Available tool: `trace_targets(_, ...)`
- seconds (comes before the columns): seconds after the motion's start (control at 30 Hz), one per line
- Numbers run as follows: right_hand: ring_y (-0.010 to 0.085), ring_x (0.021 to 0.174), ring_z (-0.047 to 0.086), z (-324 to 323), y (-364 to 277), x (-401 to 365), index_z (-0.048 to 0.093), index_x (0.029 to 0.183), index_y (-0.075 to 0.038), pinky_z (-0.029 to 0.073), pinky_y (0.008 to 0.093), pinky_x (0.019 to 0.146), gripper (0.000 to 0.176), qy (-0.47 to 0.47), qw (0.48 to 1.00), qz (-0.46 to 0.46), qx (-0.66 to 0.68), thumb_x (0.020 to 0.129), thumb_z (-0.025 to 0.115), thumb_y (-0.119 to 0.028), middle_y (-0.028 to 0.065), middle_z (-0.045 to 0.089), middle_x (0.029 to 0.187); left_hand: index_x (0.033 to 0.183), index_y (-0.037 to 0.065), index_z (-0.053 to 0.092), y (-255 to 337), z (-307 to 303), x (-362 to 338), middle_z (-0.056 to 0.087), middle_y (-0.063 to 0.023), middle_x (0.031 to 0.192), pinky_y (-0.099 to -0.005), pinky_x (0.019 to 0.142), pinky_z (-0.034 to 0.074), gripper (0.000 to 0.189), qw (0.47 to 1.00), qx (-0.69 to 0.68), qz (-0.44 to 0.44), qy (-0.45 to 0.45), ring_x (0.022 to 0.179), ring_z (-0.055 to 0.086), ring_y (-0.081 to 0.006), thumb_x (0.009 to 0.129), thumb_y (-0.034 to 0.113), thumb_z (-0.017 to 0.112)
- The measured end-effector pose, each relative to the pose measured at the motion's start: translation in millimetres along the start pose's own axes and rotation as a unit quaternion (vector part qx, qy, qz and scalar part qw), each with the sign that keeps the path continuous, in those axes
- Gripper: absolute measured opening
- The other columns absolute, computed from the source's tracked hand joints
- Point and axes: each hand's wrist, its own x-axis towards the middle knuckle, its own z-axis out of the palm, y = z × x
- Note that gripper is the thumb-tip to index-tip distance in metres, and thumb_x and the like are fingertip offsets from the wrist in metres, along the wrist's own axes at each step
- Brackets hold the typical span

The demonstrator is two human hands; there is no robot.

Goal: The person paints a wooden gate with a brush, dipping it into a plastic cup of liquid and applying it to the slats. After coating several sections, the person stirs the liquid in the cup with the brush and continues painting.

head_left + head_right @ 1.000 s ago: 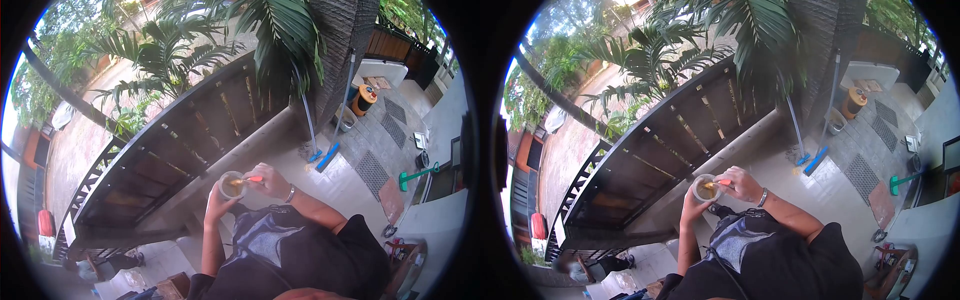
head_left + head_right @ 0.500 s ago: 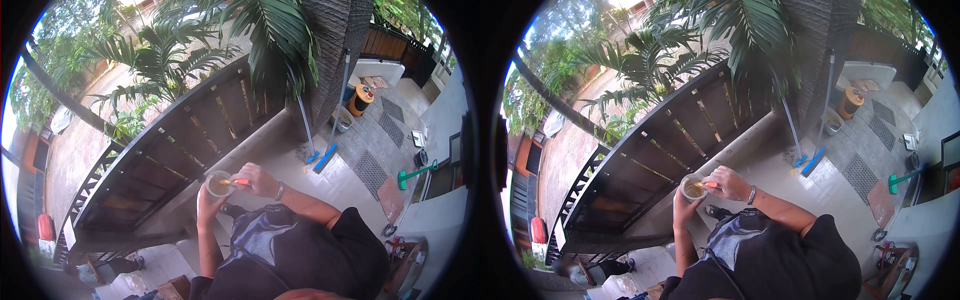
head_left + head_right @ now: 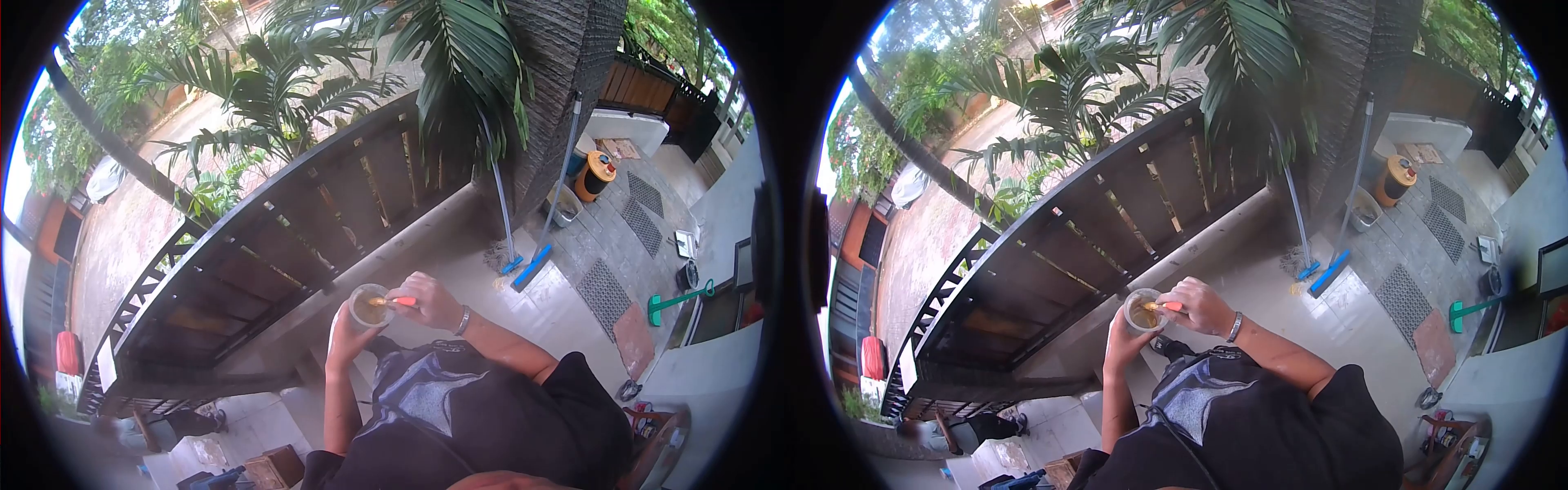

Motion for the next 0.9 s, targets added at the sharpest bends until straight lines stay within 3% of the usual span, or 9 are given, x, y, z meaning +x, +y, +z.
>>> trace_targets(0.43, 0.027, 0.079, 0.059, 11, -4, 4, 0.066, 0.104, -0.01, 0.045, 0.0398, 0.077, 0.02, -0.026, 1.0, 0.013, 0.008, 0.091, 0.068, -0.026, 0.0063, 0.062, 0.081, 0.13, 0.001, 0.056, -1, -12, -3, 0.066, -0.0135, 0.122, -0.0387, 0.101, 0.047, 0.078, 1.0, -0.009, -0.015, -0.016, 0.116, 0.063, -0.0264, 0.064, 0.022, 0.092)
trace_targets(0.6, 0.0258, 0.075, 0.058, 16, -4, 5, 0.067, 0.102, -0.01, 0.046, 0.0388, 0.076, 0.017, -0.017, 1.0, 0.002, 0.013, 0.09, 0.068, -0.022, 0.0057, 0.062, 0.081, 0.129, 0.002, 0.057, -4, -13, -7, 0.066, -0.0137, 0.121, -0.0386, 0.099, 0.048, 0.077, 0.998, 0.059, 0.009, -0.009, 0.114, 0.063, -0.0281, 0.064, 0.023, 0.092)
trace_targets(0.9, 0.0261, 0.077, 0.059, 23, 5, 2, 0.067, 0.103, -0.01, 0.046, 0.039, 0.077, 0.019, -0.04, 0.999, -0.024, 0.005, 0.09, 0.068, -0.024, 0.0062, 0.063, 0.082, 0.13, 0.001, 0.057, -4, -11, -14, 0.066, -0.0146, 0.121, -0.0386, 0.099, 0.048, 0.076, 0.999, 0.019, -0.029, 0.006, 0.114, 0.064, -0.0278, 0.065, 0.022, 0.091)
